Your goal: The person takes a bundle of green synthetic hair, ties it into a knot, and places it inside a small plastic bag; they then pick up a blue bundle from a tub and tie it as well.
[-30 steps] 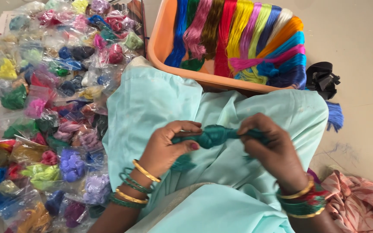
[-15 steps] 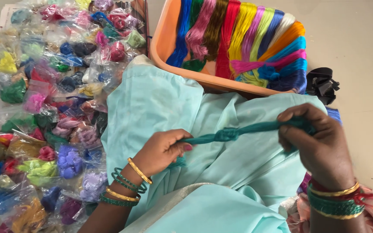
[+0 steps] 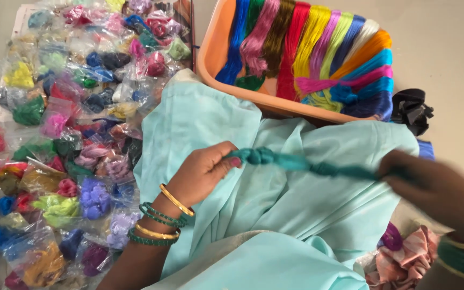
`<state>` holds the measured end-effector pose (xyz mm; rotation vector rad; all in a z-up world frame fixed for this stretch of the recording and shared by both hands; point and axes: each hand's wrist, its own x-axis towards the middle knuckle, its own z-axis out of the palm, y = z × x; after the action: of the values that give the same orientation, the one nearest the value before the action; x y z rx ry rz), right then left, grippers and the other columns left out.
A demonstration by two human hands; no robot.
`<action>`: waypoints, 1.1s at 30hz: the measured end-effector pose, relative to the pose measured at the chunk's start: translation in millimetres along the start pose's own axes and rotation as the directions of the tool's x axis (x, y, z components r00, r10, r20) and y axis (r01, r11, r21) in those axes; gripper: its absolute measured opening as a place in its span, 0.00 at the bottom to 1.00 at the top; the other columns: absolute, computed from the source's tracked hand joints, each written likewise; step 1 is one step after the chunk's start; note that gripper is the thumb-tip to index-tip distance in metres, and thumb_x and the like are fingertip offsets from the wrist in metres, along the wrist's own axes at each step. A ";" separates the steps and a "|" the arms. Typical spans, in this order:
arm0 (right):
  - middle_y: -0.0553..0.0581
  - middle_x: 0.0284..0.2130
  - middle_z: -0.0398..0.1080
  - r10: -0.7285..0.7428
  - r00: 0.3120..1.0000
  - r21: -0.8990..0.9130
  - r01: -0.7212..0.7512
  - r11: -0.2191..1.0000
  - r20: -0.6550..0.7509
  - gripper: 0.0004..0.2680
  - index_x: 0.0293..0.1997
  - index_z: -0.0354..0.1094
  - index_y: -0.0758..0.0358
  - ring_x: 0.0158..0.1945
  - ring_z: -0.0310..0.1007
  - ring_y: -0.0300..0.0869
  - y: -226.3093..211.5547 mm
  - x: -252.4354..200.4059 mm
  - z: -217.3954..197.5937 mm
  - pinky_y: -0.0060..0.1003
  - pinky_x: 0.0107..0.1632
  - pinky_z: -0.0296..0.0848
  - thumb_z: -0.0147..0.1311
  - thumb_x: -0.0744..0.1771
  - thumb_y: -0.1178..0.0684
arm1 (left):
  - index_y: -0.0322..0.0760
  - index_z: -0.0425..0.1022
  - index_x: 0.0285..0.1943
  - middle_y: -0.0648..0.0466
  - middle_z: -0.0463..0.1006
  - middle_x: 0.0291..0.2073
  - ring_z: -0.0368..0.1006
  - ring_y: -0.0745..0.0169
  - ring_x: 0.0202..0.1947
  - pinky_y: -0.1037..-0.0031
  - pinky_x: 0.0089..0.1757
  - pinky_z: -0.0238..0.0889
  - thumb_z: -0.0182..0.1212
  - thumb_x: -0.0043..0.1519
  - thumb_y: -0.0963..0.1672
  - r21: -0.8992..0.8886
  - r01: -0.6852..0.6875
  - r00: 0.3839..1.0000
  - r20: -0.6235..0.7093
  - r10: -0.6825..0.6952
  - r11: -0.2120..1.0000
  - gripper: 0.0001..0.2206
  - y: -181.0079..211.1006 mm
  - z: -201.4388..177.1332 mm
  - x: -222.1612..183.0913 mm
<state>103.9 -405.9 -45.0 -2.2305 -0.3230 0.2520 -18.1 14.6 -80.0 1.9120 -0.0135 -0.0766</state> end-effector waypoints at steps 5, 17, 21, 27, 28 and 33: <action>0.68 0.60 0.61 -0.535 0.782 -0.102 0.589 0.801 0.320 0.32 0.71 0.54 0.63 0.62 0.62 0.55 -95.5 -3.2 94.7 0.46 0.60 0.62 0.67 0.60 0.52 | 0.36 0.74 0.48 0.52 0.76 0.29 0.71 0.64 0.30 0.73 0.34 0.65 0.58 0.61 0.39 0.085 -0.374 0.924 0.125 0.362 0.924 0.08 25.8 12.1 7.5; 0.60 0.29 0.71 -0.455 0.761 0.125 0.452 0.883 0.463 0.11 0.52 0.64 0.65 0.33 0.72 0.52 -126.6 20.3 125.7 0.43 0.36 0.71 0.53 0.65 0.58 | 0.39 0.44 0.79 0.29 0.72 0.56 0.71 0.31 0.56 0.56 0.53 0.64 0.74 0.51 0.51 0.265 -0.734 0.640 -0.039 0.768 0.625 0.49 65.0 -2.7 4.2; 0.62 0.27 0.72 -0.418 0.775 -0.015 0.482 0.876 0.474 0.08 0.44 0.64 0.63 0.34 0.73 0.55 -142.5 19.7 124.5 0.45 0.36 0.68 0.56 0.64 0.56 | 0.42 0.51 0.78 0.49 0.82 0.36 0.81 0.52 0.37 0.67 0.42 0.72 0.68 0.56 0.48 -0.013 -0.178 0.966 0.185 0.178 0.984 0.41 34.0 24.7 11.6; 0.61 0.25 0.70 -0.316 0.807 -0.007 0.368 0.930 0.498 0.06 0.43 0.67 0.63 0.29 0.72 0.53 -146.2 18.6 110.8 0.43 0.33 0.69 0.56 0.66 0.55 | 0.35 0.77 0.49 0.46 0.81 0.32 0.78 0.47 0.33 0.66 0.37 0.69 0.68 0.62 0.48 0.170 -0.104 0.971 0.231 0.063 0.980 0.14 26.9 18.9 7.9; 0.61 0.23 0.70 -0.292 0.817 0.032 0.319 0.947 0.497 0.06 0.44 0.68 0.62 0.27 0.71 0.53 -146.8 18.1 108.0 0.43 0.32 0.69 0.55 0.65 0.55 | 0.35 0.77 0.50 0.43 0.79 0.31 0.76 0.45 0.33 0.65 0.37 0.69 0.66 0.62 0.49 0.181 -0.064 0.959 0.284 0.010 0.981 0.15 24.2 13.8 7.1; 0.62 0.21 0.69 -0.191 0.857 -0.039 0.239 0.970 0.479 0.10 0.50 0.70 0.58 0.25 0.71 0.54 -154.3 20.1 92.8 0.46 0.31 0.68 0.55 0.64 0.53 | 0.40 0.76 0.58 0.46 0.82 0.42 0.79 0.50 0.45 0.65 0.47 0.70 0.64 0.64 0.48 0.253 -0.101 0.967 0.251 0.035 0.962 0.16 -14.2 -17.2 6.3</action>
<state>73.8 -238.1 16.3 -2.1800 -0.8614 0.6759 -11.1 35.3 -87.9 2.1555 -0.2688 -0.2756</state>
